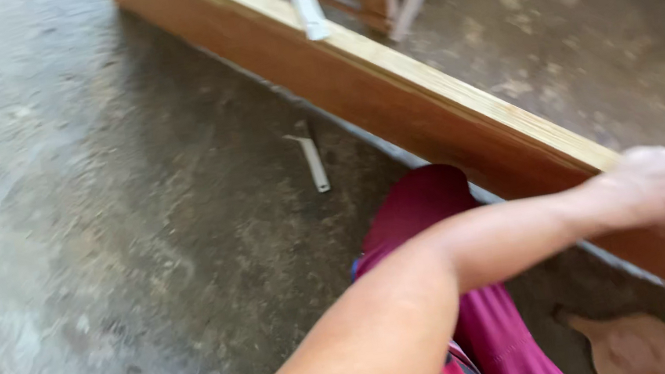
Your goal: The person sits on the workshop floor beside a wooden frame, measures its rail with a tape measure, and applies wood filler to joints using a small spatula and a paddle board. They hold and reposition the frame rail while working along its edge.
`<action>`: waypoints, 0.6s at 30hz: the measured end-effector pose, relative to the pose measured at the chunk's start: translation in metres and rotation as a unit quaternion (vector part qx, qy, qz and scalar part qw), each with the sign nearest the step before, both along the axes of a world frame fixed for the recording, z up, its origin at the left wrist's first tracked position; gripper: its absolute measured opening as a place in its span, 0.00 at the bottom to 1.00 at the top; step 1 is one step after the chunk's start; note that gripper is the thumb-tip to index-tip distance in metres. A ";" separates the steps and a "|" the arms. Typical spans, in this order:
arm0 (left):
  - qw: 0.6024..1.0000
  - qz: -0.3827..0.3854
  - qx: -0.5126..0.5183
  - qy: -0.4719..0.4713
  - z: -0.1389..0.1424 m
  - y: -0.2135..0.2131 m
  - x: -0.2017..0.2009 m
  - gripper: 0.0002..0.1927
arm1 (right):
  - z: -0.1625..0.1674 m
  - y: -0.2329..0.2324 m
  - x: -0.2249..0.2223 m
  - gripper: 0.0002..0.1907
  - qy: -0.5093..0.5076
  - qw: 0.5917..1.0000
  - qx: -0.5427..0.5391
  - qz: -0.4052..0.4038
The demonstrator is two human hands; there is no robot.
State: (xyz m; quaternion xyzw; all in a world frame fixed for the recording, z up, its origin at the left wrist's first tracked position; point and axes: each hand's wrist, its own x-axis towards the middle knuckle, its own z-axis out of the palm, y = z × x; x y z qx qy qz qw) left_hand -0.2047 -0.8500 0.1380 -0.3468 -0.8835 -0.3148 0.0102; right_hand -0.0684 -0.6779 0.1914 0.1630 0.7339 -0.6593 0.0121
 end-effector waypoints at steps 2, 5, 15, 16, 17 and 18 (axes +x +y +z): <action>1.000 -0.004 -0.024 0.008 -0.018 0.008 -0.005 0.12 | -0.024 -0.018 -0.031 0.04 -0.005 1.000 -0.009 -0.002; 0.999 0.001 -0.020 0.029 -0.045 0.022 -0.015 0.15 | -0.051 0.000 -0.051 0.04 0.000 1.000 -0.023 0.009; 0.995 0.027 -0.091 0.033 -0.034 0.016 -0.014 0.21 | -0.118 0.104 -0.046 0.04 0.072 0.979 -0.171 0.082; 0.994 0.028 -0.104 0.030 -0.027 0.017 -0.012 0.21 | -0.116 0.111 -0.046 0.04 0.085 0.973 -0.194 0.093; 0.993 0.029 -0.113 0.036 -0.020 0.017 -0.010 0.22 | -0.113 0.116 -0.044 0.04 0.096 0.965 -0.219 0.110; 0.991 0.032 -0.122 0.043 -0.014 0.017 -0.008 0.22 | -0.110 0.122 -0.041 0.04 0.108 0.956 -0.242 0.127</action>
